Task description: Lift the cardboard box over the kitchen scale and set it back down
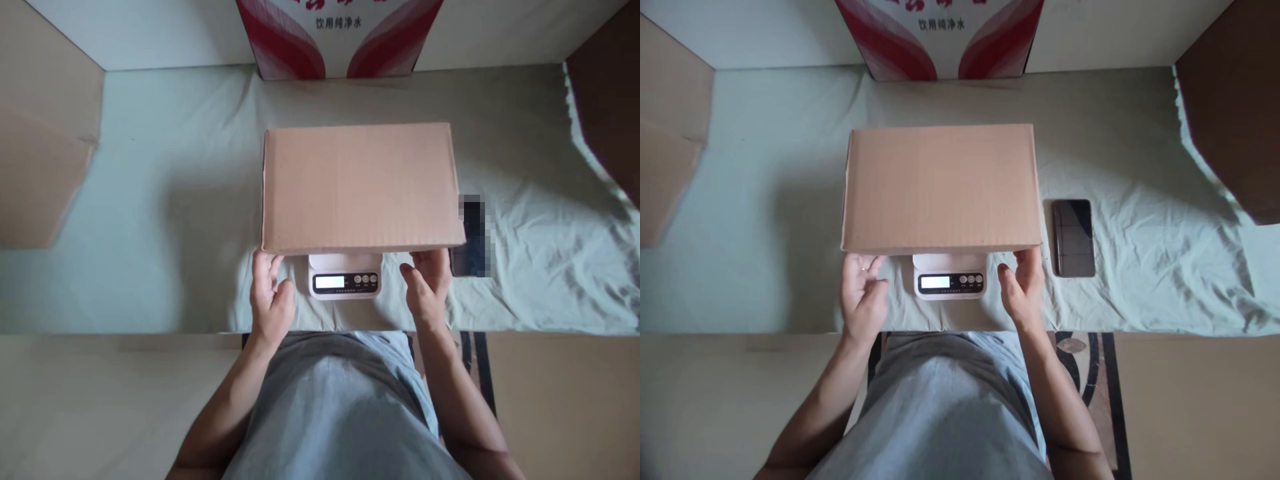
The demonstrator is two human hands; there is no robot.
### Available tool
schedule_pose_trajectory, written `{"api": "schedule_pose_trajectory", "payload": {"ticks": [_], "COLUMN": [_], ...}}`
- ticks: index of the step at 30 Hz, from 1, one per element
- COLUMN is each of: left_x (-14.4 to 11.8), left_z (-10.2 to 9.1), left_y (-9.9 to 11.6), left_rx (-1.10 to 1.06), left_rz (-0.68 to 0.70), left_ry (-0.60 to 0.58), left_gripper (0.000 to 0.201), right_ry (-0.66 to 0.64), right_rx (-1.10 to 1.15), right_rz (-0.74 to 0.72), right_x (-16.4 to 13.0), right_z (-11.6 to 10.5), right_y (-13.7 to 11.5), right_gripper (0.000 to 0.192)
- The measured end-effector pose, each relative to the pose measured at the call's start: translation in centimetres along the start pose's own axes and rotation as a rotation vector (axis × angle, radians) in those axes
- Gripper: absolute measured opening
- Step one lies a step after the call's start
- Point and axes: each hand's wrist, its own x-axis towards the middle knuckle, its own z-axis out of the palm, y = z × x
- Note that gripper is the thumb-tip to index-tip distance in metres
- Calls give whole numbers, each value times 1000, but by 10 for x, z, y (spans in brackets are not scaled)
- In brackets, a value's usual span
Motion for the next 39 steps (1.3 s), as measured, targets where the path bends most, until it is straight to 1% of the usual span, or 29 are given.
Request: {"api": "schedule_pose_trajectory", "payload": {"ticks": [2, 4, 7, 9, 12, 14, 16, 19, 21, 24, 26, 28, 30, 32, 34, 36, 39], "left_x": [5, 15, 39, 59, 87, 101, 111, 116, 117, 118, 118, 118, 120, 122, 126, 130, 134], "left_z": [5, 9, 17, 23, 31, 35, 37, 37, 37, 37, 36, 35, 31, 26, 19, 13, 8], "left_y": [7, 13, 21, 21, 14, 4, -7, -24, -34, -46, -51, -56, -62, -70, -78, -85, -88], "left_rx": [-1, -7, -48, -74, -109, -108, -61, 23, 45, 72, 69, 31, -32, -112, -195, -253, -278], "left_rz": [10, 59, 144, 176, 196, 195, 174, 110, 66, 21, 18, 19, -10, -62, -111, -141, -153], "left_ry": [7, 12, 1, -10, -48, -62, -35, 16, 24, 2, -7, 16, 50, 74, 85, 79, 41], "left_gripper": [57, 54, 44, 38, 40, 43, 47, 54, 58, 63, 65, 64, 62, 57, 52, 50, 58], "right_ry": [-10, -28, -41, -42, -58, -78, -103, -153, -174, -142, -91, -38, 34, 96, 123, 116, 107], "right_rx": [19, 46, 66, 68, 56, 57, 68, 77, 56, 21, 64, 167, 277, 343, 366, 369, 363], "right_rz": [-34, -71, -145, -202, -235, -211, -173, -123, -87, -45, -29, 19, 106, 199, 250, 259, 220], "right_x": [6, 16, 41, 61, 88, 100, 106, 107, 107, 106, 106, 107, 111, 115, 120, 123, 125], "right_z": [5, 8, 12, 15, 23, 29, 33, 37, 37, 35, 34, 31, 27, 21, 16, 11, 7], "right_y": [-8, -15, -20, -17, -5, 4, 10, 16, 21, 32, 37, 41, 44, 47, 52, 57, 65], "right_gripper": [36, 38, 43, 44, 40, 39, 37, 34, 32, 34, 36, 39, 40, 36, 32, 31, 36]}}
